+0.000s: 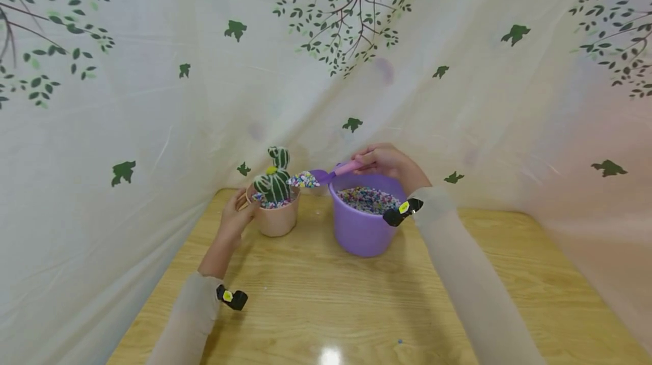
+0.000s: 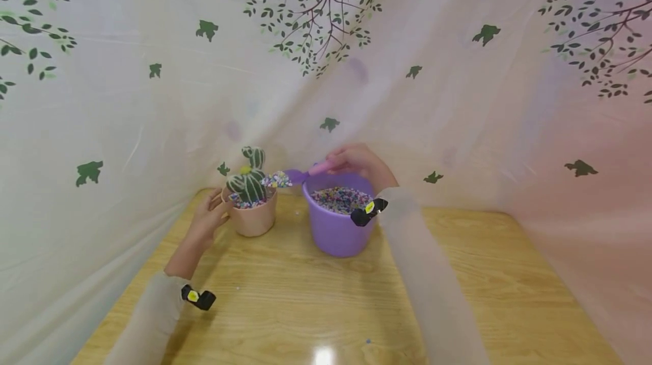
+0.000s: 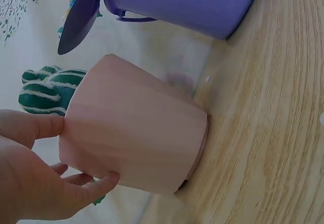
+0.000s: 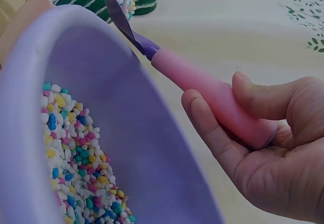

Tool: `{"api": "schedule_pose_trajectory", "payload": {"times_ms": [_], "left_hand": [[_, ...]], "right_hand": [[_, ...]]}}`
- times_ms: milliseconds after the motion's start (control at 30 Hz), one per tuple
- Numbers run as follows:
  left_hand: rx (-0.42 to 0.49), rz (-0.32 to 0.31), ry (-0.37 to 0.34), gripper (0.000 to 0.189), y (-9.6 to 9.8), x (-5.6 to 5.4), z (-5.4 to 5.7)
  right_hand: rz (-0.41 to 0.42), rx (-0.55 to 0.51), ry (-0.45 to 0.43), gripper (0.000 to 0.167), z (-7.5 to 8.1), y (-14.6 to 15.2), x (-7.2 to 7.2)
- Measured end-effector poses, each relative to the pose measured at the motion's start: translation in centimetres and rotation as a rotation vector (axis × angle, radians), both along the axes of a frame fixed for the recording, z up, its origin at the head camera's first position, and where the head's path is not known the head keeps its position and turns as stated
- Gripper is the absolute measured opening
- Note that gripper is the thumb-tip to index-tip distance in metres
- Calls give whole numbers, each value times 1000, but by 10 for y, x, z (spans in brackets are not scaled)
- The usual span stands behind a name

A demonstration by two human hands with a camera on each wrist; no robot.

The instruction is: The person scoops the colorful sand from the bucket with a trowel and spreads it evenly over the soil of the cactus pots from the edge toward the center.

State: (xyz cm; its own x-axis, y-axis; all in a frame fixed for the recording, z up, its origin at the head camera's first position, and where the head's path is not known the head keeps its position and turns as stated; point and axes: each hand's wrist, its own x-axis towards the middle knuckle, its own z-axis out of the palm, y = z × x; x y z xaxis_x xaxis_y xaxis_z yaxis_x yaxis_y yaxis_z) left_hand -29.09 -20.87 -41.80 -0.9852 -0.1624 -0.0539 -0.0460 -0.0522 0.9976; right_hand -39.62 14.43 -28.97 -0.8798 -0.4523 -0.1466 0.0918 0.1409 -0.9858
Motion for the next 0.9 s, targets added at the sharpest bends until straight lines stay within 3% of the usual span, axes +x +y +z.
{"api": "schedule_pose_trajectory", "payload": {"times_ms": [200,433,900], "left_hand": [[1,-59,20,73,-7,-3,-2],[3,-114,-11,69,-19,-9,-2],[-10,-160,-21,63,-31,-24,-6]], "right_hand": [[-7,12,2,25,-4,-5,-2],[-4,52,19,31,-7,-11,-4],[-22,97,29,35,-5,-22,-6]]}}
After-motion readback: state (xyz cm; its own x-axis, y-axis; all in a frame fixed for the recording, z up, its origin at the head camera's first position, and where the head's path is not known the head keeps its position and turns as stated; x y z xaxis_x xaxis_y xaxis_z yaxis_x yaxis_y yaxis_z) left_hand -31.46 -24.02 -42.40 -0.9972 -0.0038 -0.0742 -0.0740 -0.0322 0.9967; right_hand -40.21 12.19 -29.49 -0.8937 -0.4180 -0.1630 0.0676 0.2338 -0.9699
